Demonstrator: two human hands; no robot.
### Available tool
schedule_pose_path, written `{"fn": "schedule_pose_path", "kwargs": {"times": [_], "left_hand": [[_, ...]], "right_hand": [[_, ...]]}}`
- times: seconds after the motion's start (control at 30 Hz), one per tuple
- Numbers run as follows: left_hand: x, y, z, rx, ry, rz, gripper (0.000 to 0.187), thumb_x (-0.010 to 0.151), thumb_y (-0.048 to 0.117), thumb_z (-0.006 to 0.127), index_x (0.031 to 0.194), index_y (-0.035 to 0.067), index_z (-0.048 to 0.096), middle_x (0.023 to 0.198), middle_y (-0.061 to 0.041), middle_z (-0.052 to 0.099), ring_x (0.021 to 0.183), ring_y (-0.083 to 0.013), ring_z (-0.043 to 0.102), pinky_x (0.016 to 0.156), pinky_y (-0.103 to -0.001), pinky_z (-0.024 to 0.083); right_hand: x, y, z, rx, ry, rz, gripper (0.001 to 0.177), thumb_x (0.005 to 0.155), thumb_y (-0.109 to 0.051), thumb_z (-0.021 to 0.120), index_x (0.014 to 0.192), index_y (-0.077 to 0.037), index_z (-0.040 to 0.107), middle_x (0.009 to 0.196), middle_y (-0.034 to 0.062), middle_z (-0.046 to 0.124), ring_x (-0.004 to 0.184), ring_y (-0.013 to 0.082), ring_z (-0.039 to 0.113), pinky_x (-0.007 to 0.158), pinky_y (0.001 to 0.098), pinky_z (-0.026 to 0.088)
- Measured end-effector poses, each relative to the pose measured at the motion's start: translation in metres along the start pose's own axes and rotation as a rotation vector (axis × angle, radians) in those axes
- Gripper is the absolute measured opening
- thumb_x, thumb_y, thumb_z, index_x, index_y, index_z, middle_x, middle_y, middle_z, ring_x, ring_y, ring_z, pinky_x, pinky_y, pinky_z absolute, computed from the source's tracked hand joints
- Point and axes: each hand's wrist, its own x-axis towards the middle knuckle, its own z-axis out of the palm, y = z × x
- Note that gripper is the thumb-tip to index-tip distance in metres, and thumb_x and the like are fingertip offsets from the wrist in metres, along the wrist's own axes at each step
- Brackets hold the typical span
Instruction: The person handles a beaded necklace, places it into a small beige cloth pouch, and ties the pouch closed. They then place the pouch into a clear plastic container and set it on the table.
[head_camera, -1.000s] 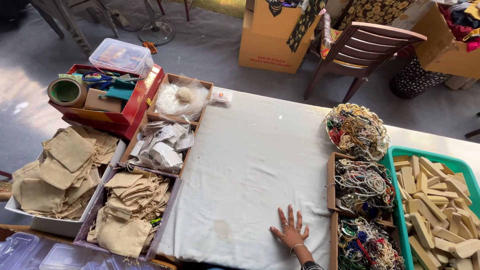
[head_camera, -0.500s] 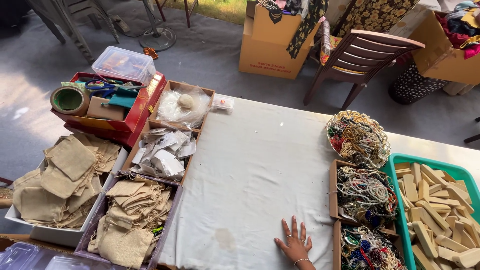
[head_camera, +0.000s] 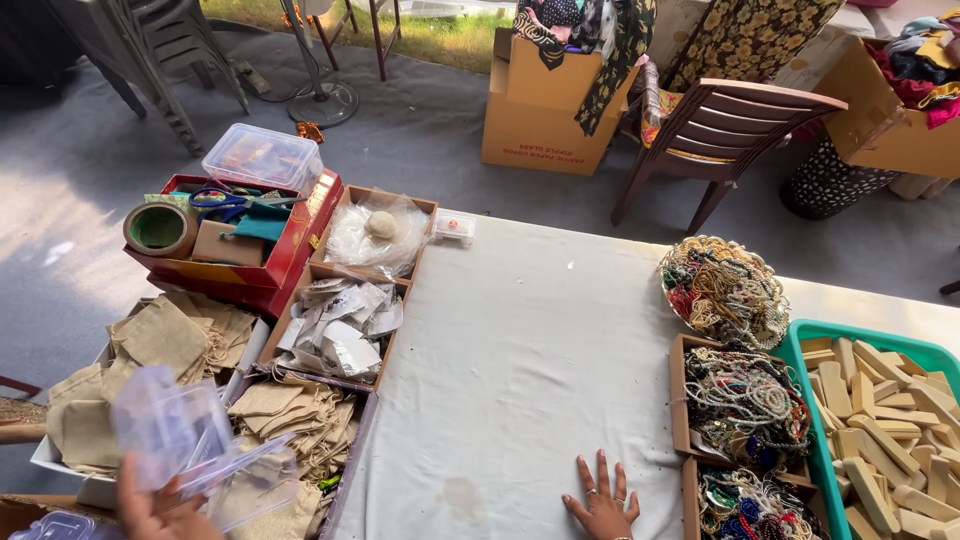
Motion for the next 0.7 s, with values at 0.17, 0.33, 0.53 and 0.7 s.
{"fn": "schedule_pose_path", "kwargs": {"times": [0.17,0.33,0.53,0.7], "left_hand": [[-0.072,0.212,0.099,-0.238,-0.267,-0.217,0.052,0.101,0.005,0.047,0.151,0.020,0.047,0.127,-0.016,0.065,0.094,-0.0219,0.072,0.064,-0.035,0.060],[-0.102,0.195,0.178,-0.592,-0.495,-0.408,0.048,0.103,0.012,0.047,0.151,0.016,0.047,0.119,-0.016,0.071,0.094,-0.0241,0.071,0.070,-0.038,0.065],[-0.129,0.188,0.217,-0.798,-0.621,-0.570,0.037,0.100,0.017,0.052,0.135,0.008,0.054,0.115,-0.009,0.070,0.104,-0.0231,0.071,0.072,-0.042,0.066],[-0.140,0.152,0.231,-0.724,-0.665,-0.564,0.029,0.103,0.017,0.053,0.118,-0.004,0.067,0.111,-0.010,0.070,0.105,-0.0216,0.071,0.074,-0.041,0.066]], "right_hand": [[0.003,-0.002,-0.001,0.000,-0.046,0.035,0.088,0.087,-0.084,0.048,0.161,-0.054,0.011,0.174,-0.0059,-0.015,0.158,0.0339,-0.018,0.115,0.0706,-0.003],[-0.007,-0.007,-0.011,0.045,-0.048,0.052,0.087,0.087,-0.083,0.049,0.160,-0.055,0.012,0.174,-0.0067,-0.013,0.158,0.0322,-0.017,0.117,0.0688,-0.004],[-0.011,-0.010,-0.015,0.034,-0.066,0.057,0.085,0.089,-0.081,0.049,0.161,-0.055,0.011,0.174,-0.0066,-0.013,0.158,0.0315,-0.017,0.118,0.0678,-0.005],[-0.011,-0.012,-0.017,0.025,-0.073,0.068,0.086,0.089,-0.080,0.049,0.161,-0.054,0.010,0.174,-0.0067,-0.014,0.158,0.0318,-0.017,0.118,0.0682,-0.004]]}}
